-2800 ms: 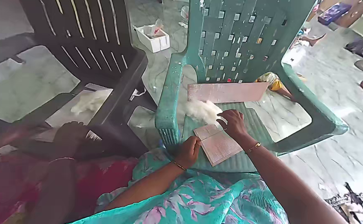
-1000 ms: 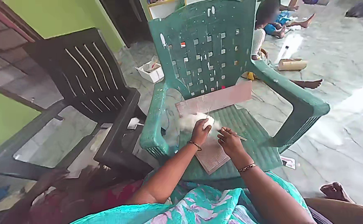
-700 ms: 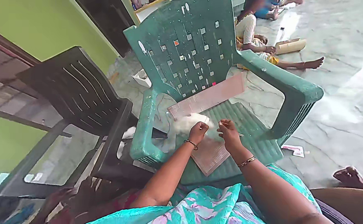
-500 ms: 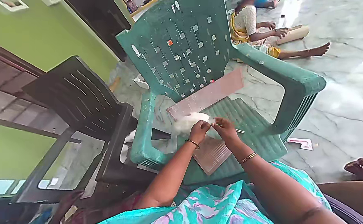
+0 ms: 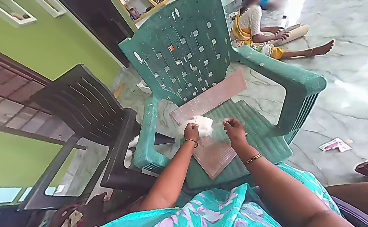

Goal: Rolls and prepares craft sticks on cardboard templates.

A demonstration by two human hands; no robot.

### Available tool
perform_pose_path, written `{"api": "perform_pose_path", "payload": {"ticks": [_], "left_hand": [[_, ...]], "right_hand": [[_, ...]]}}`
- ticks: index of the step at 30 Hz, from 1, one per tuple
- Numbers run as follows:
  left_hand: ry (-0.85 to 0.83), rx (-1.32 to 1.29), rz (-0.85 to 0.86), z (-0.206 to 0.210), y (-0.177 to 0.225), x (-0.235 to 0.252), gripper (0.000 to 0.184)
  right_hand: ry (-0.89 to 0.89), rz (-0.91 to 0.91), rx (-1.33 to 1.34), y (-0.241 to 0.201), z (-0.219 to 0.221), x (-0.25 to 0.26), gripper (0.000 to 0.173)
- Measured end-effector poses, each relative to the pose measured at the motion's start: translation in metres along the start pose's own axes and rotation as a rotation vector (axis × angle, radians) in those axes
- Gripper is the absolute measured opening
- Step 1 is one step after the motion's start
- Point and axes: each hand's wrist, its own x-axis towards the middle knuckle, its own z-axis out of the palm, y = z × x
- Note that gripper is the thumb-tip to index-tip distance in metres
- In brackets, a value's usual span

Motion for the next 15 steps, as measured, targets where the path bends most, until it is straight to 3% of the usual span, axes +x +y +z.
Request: {"api": "perform_pose_path", "payload": {"ticks": [4, 7, 10, 15], "left_hand": [[-0.001, 0.050, -0.038, -0.003, -0.010, 0.006, 0.041], [0.143, -0.093, 0.073, -0.008, -0.006, -0.011, 0.052], [0.191, -0.237, 0.222, -0.015, 0.004, -0.036, 0.047], [-0.049, -0.456, 0.297, -0.028, 0.016, -0.068, 0.031]], "right_hand": [[-0.015, 0.013, 0.092, -0.006, 0.000, -0.002, 0.016], [-0.050, 0.044, 0.170, -0.012, -0.001, -0.006, 0.014], [-0.130, 0.011, 0.178, -0.017, -0.004, -0.012, 0.009], [-0.263, -0.088, 0.099, -0.020, -0.003, -0.025, 0.005]]}}
